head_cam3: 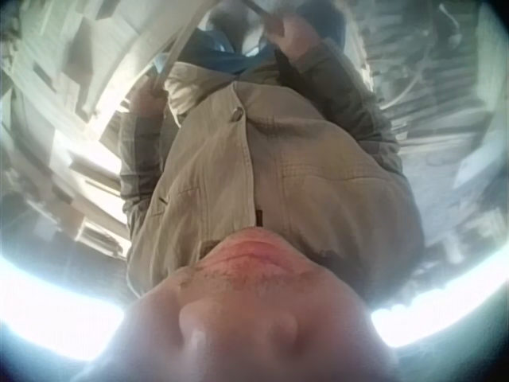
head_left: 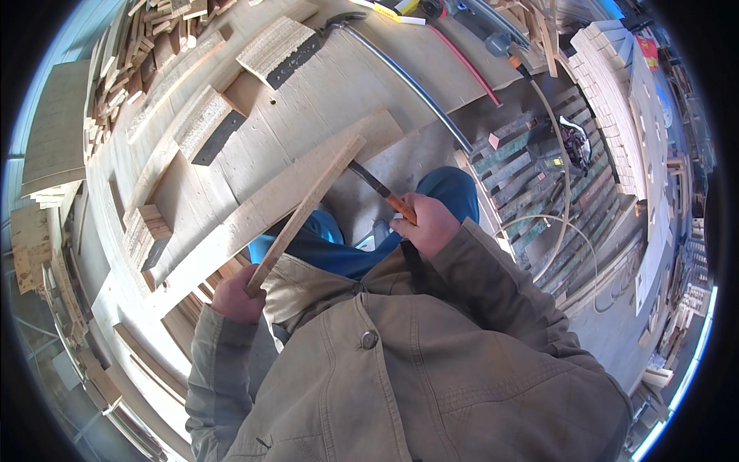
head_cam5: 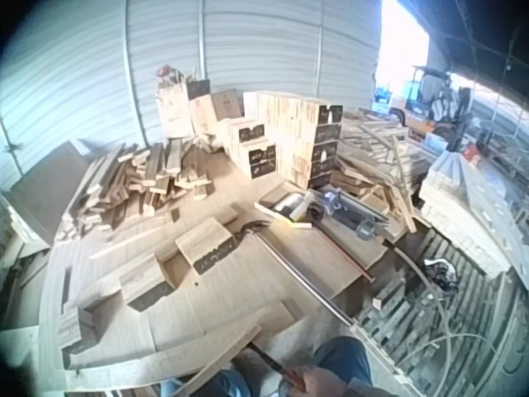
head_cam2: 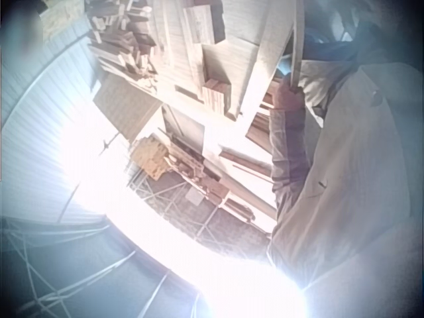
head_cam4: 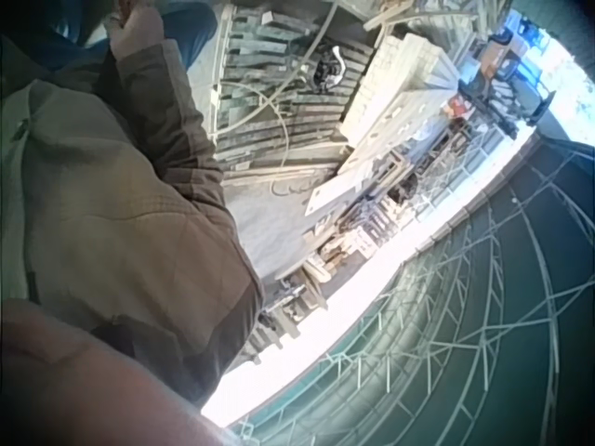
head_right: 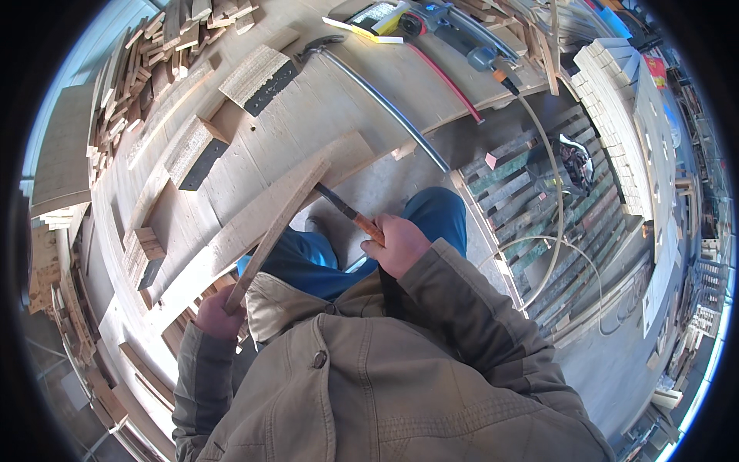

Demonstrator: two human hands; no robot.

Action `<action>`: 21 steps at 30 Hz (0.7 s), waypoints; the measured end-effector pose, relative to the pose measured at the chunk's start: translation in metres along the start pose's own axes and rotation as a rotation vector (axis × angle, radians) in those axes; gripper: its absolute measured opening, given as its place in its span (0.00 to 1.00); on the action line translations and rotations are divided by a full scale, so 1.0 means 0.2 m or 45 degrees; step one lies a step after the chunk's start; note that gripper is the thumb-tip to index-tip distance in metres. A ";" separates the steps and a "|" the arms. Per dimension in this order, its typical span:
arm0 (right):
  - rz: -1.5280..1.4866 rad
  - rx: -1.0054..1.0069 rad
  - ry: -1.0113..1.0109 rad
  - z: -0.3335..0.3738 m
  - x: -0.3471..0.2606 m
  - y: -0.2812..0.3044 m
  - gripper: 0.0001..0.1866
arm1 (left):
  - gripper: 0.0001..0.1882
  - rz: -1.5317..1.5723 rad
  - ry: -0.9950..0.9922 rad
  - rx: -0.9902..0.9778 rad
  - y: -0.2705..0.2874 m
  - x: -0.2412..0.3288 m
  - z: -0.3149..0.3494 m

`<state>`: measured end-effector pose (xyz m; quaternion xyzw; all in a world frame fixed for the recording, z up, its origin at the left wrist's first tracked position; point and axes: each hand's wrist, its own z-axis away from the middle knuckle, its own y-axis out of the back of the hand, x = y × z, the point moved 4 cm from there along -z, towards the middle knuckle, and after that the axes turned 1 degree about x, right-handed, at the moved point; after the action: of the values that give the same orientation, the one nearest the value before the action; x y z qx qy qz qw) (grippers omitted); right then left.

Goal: The person holds a small wooden block and uses a chisel to pare away thin shavings from its surface. They repeatedly rotate the block to work different faces, then switch to a red pencil to mark the wood. The person continues alternating between chiseling and marking throughout the clip.

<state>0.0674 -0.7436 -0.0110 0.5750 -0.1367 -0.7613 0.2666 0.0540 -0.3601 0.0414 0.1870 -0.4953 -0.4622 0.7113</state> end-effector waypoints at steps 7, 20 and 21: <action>-0.005 -0.036 -0.049 -0.02 0.02 -0.01 0.18 | 0.22 0.006 0.022 -0.031 -0.01 0.00 0.00; 0.021 0.020 -0.087 -0.03 0.05 -0.09 0.16 | 0.21 -0.023 0.024 0.000 -0.06 0.06 0.03; 0.010 0.037 -0.087 -0.03 0.05 -0.10 0.15 | 0.21 -0.034 0.038 0.005 -0.06 0.06 0.04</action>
<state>0.0657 -0.7322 -0.0306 0.5518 -0.1591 -0.7775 0.2562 0.0420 -0.3755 0.0422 0.2017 -0.4832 -0.4678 0.7120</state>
